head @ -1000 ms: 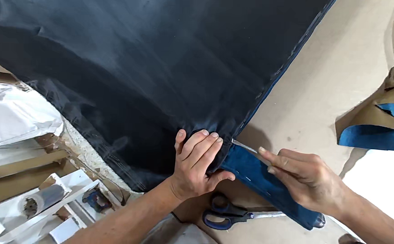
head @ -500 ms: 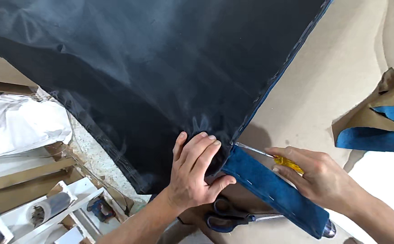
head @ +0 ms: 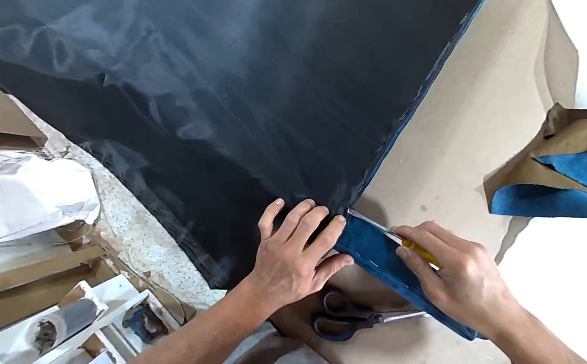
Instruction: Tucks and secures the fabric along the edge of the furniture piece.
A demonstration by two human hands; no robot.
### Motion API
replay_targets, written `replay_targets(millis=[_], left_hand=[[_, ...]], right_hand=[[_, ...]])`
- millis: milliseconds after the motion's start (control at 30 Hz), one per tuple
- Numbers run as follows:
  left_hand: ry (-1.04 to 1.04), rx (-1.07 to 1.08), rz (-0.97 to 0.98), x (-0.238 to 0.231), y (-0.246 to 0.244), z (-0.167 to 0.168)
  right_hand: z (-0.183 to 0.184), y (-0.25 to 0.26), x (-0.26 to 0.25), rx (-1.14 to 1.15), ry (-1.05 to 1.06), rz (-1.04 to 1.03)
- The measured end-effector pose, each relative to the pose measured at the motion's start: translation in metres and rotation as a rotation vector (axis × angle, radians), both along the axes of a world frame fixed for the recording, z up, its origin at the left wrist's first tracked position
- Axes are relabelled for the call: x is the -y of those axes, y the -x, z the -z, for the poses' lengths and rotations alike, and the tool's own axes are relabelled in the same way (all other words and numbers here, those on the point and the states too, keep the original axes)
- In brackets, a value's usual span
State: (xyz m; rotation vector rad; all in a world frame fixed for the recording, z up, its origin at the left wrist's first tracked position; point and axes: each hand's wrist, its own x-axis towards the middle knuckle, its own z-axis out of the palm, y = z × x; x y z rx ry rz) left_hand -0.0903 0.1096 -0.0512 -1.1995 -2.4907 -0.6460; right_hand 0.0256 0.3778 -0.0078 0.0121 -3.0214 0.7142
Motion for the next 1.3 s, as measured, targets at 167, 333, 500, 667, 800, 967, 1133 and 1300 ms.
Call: replay_targets(millis=[167,333,500,667,800,967,1133,1300], left_hand=[[-0.004,0.003,-0.02,-0.001,-0.002,0.0],[0.01,0.009,-0.036,-0.002,-0.005,0.001],[0.015,0.01,-0.049,-0.001,-0.006,0.001],[0.016,0.021,-0.052,-0.001,-0.006,0.002],[-0.006,0.022,-0.053,-0.001,-0.007,0.004],[0.022,0.037,-0.063,0.001,-0.008,0.001],[-0.101,0.222,-0.104,-0.007,-0.009,-0.025],[-0.139,0.253,-0.209,-0.048,-0.002,-0.043]], right_hand=[[-0.001,0.006,-0.001,-0.007,0.046,-0.007],[0.008,0.016,-0.013,0.131,0.222,-0.026],[0.017,0.027,-0.03,0.347,0.564,-0.059],[0.014,0.038,-0.038,0.484,0.678,-0.122],[0.009,0.045,-0.04,0.628,0.857,-0.108],[0.012,0.048,-0.05,0.696,0.944,-0.096],[0.02,0.007,-0.073,0.214,0.032,0.058],[-0.012,0.005,0.012,0.011,0.028,0.288]])
